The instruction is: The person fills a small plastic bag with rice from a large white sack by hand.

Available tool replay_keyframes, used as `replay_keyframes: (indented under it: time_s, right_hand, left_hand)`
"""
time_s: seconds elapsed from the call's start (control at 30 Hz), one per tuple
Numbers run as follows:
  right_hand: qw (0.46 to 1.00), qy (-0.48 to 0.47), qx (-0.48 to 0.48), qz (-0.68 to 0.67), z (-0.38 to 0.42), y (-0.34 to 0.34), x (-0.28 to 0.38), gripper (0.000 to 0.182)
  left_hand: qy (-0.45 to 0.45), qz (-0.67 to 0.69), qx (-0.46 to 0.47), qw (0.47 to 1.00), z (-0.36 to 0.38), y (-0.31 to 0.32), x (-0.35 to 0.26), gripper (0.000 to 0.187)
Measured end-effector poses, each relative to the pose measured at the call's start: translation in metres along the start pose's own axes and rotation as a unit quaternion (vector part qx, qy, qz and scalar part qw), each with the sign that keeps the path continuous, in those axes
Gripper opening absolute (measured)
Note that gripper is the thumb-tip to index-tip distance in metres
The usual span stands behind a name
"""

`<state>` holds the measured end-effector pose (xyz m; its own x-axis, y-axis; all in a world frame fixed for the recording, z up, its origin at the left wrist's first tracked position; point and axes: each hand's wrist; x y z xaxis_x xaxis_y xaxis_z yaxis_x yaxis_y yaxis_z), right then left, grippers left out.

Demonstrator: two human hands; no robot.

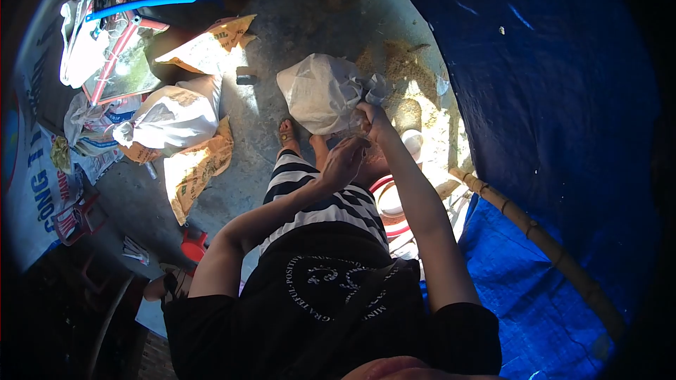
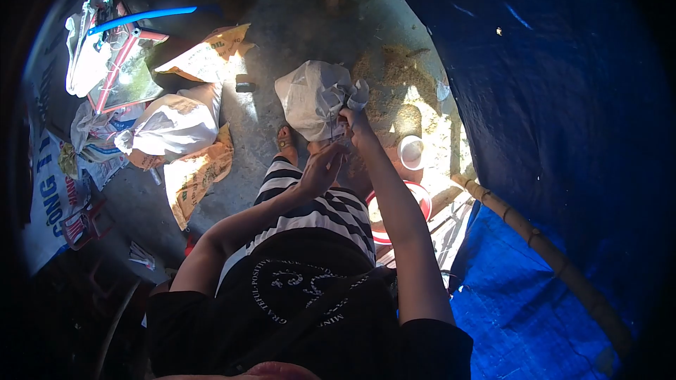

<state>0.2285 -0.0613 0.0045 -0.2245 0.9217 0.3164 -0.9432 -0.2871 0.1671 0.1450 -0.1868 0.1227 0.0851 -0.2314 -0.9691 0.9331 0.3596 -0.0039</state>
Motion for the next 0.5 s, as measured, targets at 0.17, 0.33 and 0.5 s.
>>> replay_keyframes:
  time_s: [0.17,0.33,0.5]
  right_hand:
    - [0.76,-0.531,0.017,0.375,-0.003,-0.018,-0.021,0.061]
    - [0.794,-0.274,0.026,0.542,0.007,-0.008,-0.012,0.076]
    - [0.76,-0.232,0.019,0.607,-0.033,-0.01,-0.042,0.045]
  left_hand:
    - [0.196,-0.204,0.224,0.933,0.015,0.014,0.02,0.02]
    - [0.224,-0.315,0.301,0.872,0.009,0.047,0.046,0.022]
    - [0.304,-0.313,0.256,0.863,0.003,0.052,0.054,0.025]
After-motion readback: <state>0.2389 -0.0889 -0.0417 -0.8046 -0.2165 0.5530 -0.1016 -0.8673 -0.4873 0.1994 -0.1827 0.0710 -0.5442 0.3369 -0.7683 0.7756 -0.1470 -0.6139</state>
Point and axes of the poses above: each hand's wrist, its own z-axis away from the middle knuckle, its own y-axis out of the palm, x = y × z, and after that the axes turned 6 degrees about z, right-handed
